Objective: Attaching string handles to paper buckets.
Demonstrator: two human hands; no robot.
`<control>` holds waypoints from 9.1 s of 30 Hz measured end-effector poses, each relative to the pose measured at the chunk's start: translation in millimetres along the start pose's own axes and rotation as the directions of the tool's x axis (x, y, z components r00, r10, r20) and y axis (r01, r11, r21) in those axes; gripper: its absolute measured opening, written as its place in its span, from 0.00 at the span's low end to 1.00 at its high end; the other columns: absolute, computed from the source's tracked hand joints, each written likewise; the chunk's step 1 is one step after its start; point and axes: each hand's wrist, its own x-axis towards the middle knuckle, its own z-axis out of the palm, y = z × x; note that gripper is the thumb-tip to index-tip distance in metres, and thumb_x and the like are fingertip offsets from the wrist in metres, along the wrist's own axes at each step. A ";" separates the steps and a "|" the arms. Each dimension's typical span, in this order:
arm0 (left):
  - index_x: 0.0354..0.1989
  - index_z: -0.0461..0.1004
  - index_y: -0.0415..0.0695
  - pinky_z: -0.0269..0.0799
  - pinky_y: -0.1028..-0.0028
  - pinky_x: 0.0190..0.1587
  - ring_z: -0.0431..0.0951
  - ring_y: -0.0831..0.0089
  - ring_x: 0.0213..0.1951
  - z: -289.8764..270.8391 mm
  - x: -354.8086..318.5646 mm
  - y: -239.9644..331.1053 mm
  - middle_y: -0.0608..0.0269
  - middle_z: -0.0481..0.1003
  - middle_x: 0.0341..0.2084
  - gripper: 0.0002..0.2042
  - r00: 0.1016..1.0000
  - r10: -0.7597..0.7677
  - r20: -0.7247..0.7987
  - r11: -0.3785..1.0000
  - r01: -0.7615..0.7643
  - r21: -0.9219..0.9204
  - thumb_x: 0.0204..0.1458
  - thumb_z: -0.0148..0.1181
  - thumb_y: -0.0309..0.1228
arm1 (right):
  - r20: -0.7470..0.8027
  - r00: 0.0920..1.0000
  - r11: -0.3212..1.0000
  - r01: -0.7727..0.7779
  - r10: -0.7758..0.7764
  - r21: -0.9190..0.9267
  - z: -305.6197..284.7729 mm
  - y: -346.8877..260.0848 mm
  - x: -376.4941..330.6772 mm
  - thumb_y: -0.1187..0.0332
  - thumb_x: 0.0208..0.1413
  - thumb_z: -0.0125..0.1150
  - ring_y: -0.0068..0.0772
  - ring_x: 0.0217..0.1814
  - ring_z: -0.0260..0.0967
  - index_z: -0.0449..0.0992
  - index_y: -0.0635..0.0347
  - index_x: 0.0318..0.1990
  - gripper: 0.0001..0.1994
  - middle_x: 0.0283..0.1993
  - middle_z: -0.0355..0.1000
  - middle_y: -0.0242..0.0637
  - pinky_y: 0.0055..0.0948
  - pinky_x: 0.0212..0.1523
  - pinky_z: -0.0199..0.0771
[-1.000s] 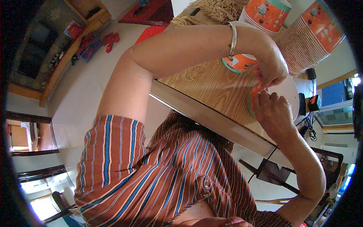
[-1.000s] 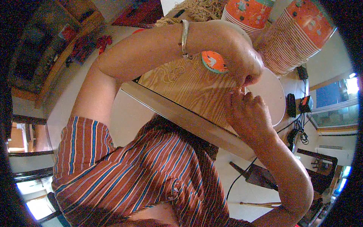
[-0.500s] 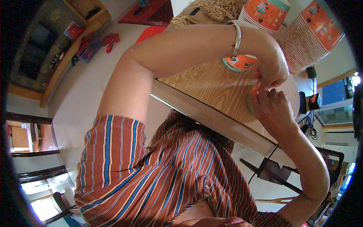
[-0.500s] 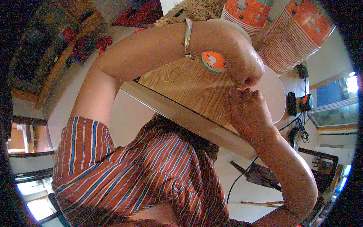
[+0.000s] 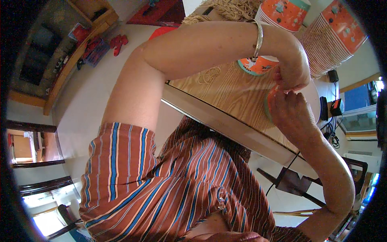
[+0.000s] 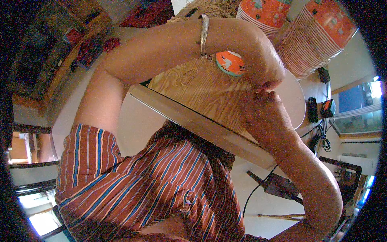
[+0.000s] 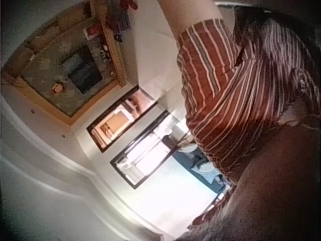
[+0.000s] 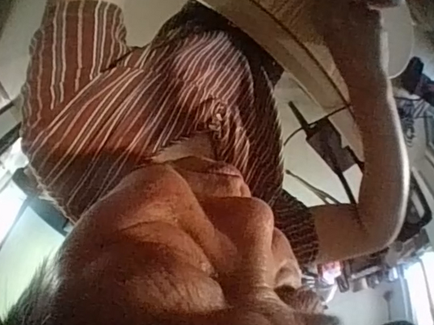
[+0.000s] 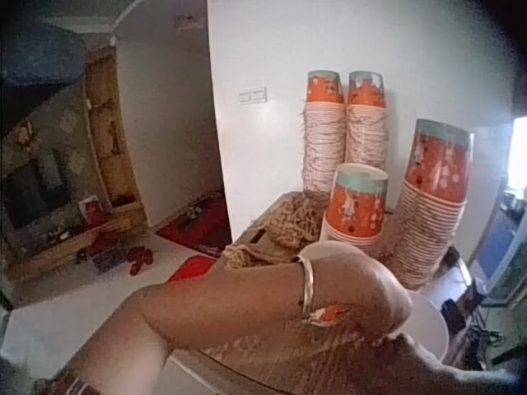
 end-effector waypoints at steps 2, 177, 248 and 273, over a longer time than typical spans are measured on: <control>0.28 0.76 0.36 0.68 0.61 0.27 0.72 0.65 0.22 2.8 -0.8 0.4 0.56 0.76 0.20 0.08 0.999 -0.038 0.019 0.999 0.038 0.030 0.40 0.56 0.27 | -0.008 0.999 0.999 0.040 -0.040 -0.034 -7.1 1.6 3.9 0.68 0.46 0.55 0.27 0.31 0.67 0.71 0.65 0.44 0.16 0.40 0.67 0.41 0.26 0.29 0.67; 0.40 0.72 0.39 0.74 0.78 0.40 0.74 0.80 0.35 161.9 63.7 68.7 0.67 0.74 0.32 0.06 0.436 -0.792 -0.427 -0.078 -0.766 -0.638 0.56 0.56 0.27 | 0.201 0.732 0.069 -0.321 0.651 0.945 13.0 -10.3 -49.0 0.76 0.56 0.54 0.29 0.24 0.72 0.71 0.54 0.45 0.10 0.24 0.72 0.43 0.30 0.26 0.71; 0.37 0.73 0.39 0.72 0.79 0.38 0.73 0.83 0.33 148.2 51.0 67.6 0.68 0.75 0.29 0.05 0.458 -0.745 -0.485 0.099 -0.643 -0.760 0.54 0.57 0.25 | 0.590 0.747 -0.552 -0.366 0.306 0.750 20.3 12.8 -45.4 0.64 0.63 0.52 0.14 0.19 0.58 0.72 0.60 0.31 0.11 0.20 0.62 0.25 0.19 0.19 0.59; 0.37 0.72 0.39 0.70 0.76 0.31 0.70 0.81 0.27 161.3 66.4 78.5 0.66 0.72 0.25 0.08 0.224 -0.793 -0.567 0.325 -0.631 -0.704 0.51 0.60 0.27 | 0.599 0.706 -0.500 -0.389 0.378 0.774 31.4 8.3 -45.3 0.67 0.60 0.53 0.15 0.17 0.59 0.73 0.60 0.29 0.09 0.18 0.64 0.26 0.20 0.17 0.58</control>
